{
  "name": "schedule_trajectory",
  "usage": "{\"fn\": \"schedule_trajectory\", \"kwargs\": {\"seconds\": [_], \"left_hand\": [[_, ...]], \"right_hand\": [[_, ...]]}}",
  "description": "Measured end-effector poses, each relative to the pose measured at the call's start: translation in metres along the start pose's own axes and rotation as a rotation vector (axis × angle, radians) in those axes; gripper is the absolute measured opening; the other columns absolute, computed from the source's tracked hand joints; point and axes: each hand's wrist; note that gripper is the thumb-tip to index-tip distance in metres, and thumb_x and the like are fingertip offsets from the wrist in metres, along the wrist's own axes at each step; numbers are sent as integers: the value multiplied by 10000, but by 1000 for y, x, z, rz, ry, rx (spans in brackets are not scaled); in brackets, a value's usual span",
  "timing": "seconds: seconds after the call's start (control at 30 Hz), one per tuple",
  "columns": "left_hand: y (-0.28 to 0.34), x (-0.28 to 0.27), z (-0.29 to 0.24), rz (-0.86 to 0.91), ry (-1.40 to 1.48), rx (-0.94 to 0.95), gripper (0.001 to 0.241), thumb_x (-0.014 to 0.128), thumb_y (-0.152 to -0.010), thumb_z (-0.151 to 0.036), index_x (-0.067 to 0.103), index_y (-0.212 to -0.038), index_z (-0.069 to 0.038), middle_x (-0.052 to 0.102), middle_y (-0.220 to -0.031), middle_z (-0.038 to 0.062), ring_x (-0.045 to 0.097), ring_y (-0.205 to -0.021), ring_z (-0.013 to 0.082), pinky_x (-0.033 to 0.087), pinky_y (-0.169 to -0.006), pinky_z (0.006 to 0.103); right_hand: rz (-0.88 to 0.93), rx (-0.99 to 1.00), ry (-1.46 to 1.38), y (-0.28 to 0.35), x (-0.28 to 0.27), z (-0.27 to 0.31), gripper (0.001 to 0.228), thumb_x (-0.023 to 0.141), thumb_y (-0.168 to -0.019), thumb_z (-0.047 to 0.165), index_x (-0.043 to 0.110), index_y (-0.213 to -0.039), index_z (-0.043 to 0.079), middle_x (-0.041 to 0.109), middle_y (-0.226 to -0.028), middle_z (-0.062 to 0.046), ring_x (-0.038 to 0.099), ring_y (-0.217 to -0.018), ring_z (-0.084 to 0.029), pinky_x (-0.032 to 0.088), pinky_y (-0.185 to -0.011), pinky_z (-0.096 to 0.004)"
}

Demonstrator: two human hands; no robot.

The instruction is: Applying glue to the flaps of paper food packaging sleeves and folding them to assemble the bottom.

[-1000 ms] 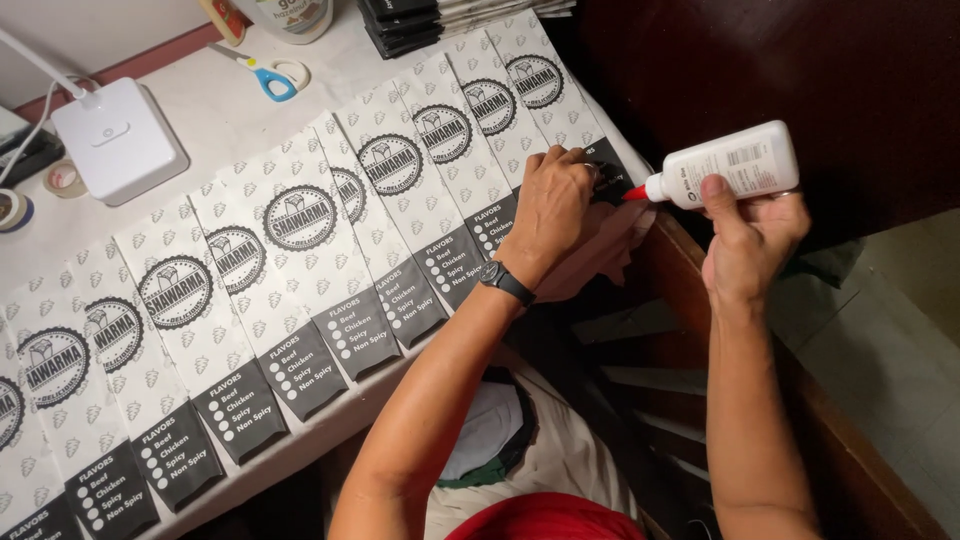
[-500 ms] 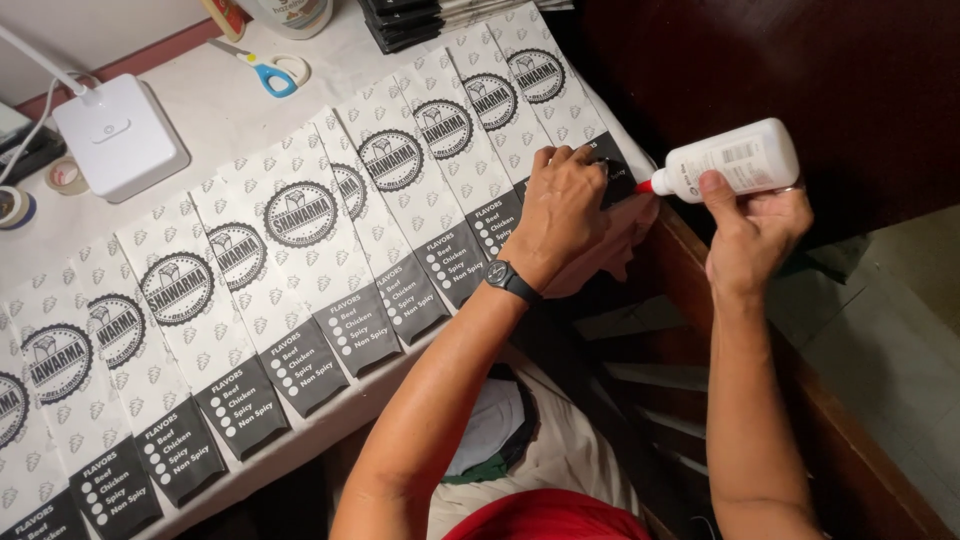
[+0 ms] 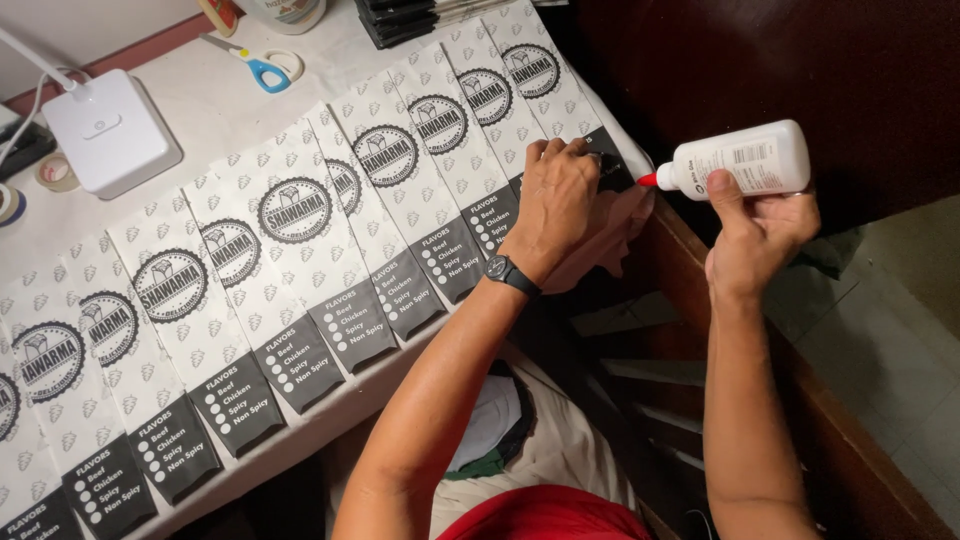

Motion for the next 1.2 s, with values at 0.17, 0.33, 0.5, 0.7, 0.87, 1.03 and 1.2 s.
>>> {"fn": "schedule_trajectory", "kwargs": {"seconds": [0.17, 0.33, 0.5, 0.7, 0.87, 1.03, 1.2], "left_hand": [[0, 14, 1, -43, 98, -117, 158, 735, -670, -226, 635, -638, -108, 660, -798, 71, 574, -784, 291, 417, -812, 437], [-2, 19, 3, -47, 128, -170, 97, 677, -615, -99, 595, -569, -122, 636, -738, 45, 541, -753, 263, 388, -792, 411], [-2, 29, 12, -49, 103, -156, 98, 637, -610, -76, 598, -570, -156, 633, -748, 10, 586, -808, 260, 383, -799, 401], [-2, 40, 22, -38, 99, -119, 136, 611, -662, -42, 609, -638, -176, 627, -816, -7, 565, -883, 261, 365, -812, 412], [-7, 27, 18, 32, 62, -167, 136, 701, -660, -85, 772, -766, -129, 710, -954, 29, 647, -915, 264, 486, -935, 475], [-6, 33, 20, 42, 66, -112, 136, 627, -730, 12, 685, -747, -109, 681, -950, 55, 582, -927, 277, 456, -830, 457], [0, -12, 7, -8, 132, 8, 228, 545, -843, 82, 567, -660, -53, 557, -892, 88, 437, -908, 313, 398, -663, 435]], "right_hand": [[32, 27, -14, 6, 3, 2, 345, 807, -945, -37, 568, -1191, -76, 657, -1205, -284, 686, -1134, -380, 663, -978, -515], [93, 78, 51, 12, 13, 8, 292, 830, -929, 4, 634, -1128, -80, 697, -1153, -256, 719, -1096, -359, 670, -951, -454], [81, 113, 13, 10, 9, -3, 319, 851, -897, 11, 642, -1122, -73, 702, -1129, -231, 718, -1069, -331, 673, -955, -447], [9, 33, -6, 4, 1, -16, 294, 826, -941, -46, 603, -1128, -89, 681, -1188, -324, 718, -1134, -421, 696, -921, -531], [5, 53, 23, 23, 16, -18, 437, 893, -839, -118, 664, -1205, -45, 696, -1071, -139, 660, -1072, -193, 593, -942, -425], [-81, 67, -24, 6, 1, -34, 389, 899, -865, -66, 619, -1135, -46, 688, -1094, -215, 691, -1027, -274, 663, -811, -486], [-160, 234, -128, -1, -9, -4, 350, 856, -900, 57, 623, -1146, -30, 712, -1099, -222, 749, -999, -366, 690, -691, -498]]}}
Point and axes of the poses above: each hand's wrist, its own y-axis away from the middle knuckle, its own x-axis out of the palm, z = x × y
